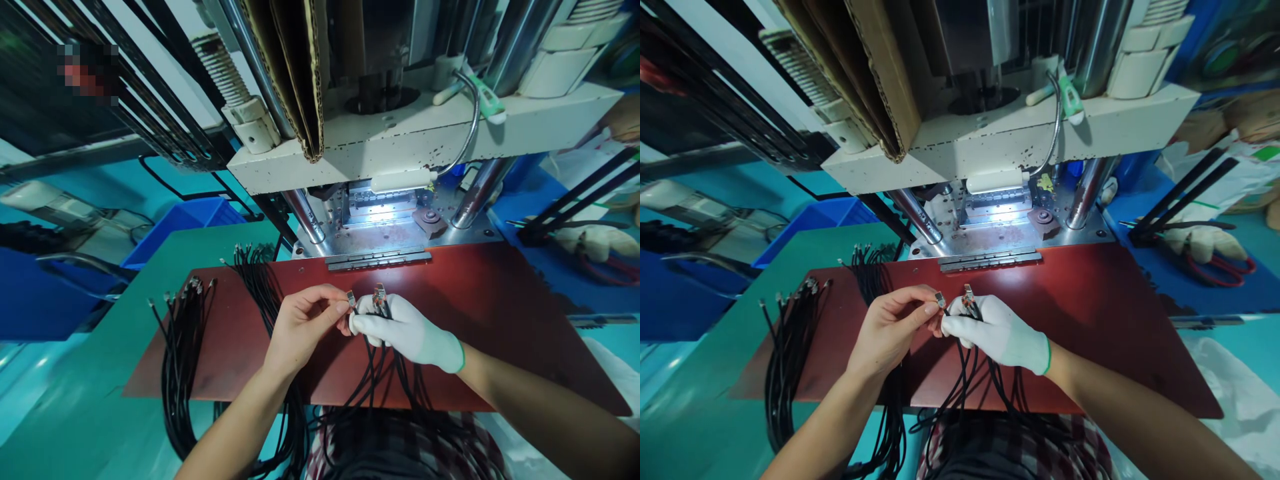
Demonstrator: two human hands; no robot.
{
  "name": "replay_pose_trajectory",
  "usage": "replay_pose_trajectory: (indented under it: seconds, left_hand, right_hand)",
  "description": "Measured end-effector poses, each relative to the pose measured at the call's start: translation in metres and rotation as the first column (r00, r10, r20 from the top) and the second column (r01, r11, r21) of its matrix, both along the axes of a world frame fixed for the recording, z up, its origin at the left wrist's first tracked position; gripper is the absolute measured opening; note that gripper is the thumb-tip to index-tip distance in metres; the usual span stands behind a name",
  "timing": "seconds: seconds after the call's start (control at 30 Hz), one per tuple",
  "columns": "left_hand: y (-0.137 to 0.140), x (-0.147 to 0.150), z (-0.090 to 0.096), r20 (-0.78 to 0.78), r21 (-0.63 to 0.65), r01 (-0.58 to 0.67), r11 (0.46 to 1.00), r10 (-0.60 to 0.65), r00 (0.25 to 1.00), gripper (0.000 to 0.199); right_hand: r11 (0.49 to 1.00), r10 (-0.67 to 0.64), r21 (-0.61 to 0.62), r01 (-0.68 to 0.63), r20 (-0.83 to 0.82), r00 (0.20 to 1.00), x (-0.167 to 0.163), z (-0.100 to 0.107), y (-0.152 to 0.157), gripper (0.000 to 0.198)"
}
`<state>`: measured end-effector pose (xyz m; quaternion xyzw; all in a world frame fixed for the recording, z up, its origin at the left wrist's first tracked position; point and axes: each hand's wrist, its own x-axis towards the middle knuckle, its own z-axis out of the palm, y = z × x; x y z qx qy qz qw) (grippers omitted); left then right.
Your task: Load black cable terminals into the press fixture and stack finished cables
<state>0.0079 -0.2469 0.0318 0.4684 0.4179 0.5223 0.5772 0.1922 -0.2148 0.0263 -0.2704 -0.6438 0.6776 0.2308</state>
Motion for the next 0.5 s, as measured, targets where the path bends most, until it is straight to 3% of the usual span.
replay_pose_trajectory:
  seconds: [0.17, 0.27, 0.37, 0.5]
  left_hand:
    - [-0.004, 0.002, 0.013, -0.217, 0.053, -0.015, 0.998, 0.026, 0.976, 0.007]
    - [-0.006, 0.003, 0.016, -0.253, 0.032, -0.009, 0.999, 0.017, 0.967, 0.010]
    - [-0.005, 0.003, 0.014, -0.134, -0.040, 0.012, 0.999, -0.017, 0.991, 0.010]
    - [-0.002, 0.005, 0.010, 0.145, -0.135, 0.048, 0.990, -0.029, 0.989, 0.011]
  right_hand:
    - [1.000, 0.001, 0.022, -0.001, 0.036, 0.999, 0.001, 0.001, 0.001, 0.031]
    - [1.000, 0.004, 0.006, -0.004, 0.020, 1.000, 0.002, 0.002, 0.001, 0.030]
    - [1.000, 0.022, -0.018, -0.022, -0.006, 1.000, 0.002, 0.002, 0.002, 0.032]
    - [0.999, 0.036, -0.034, -0.037, -0.018, 0.999, 0.001, 0.000, 0.003, 0.038]
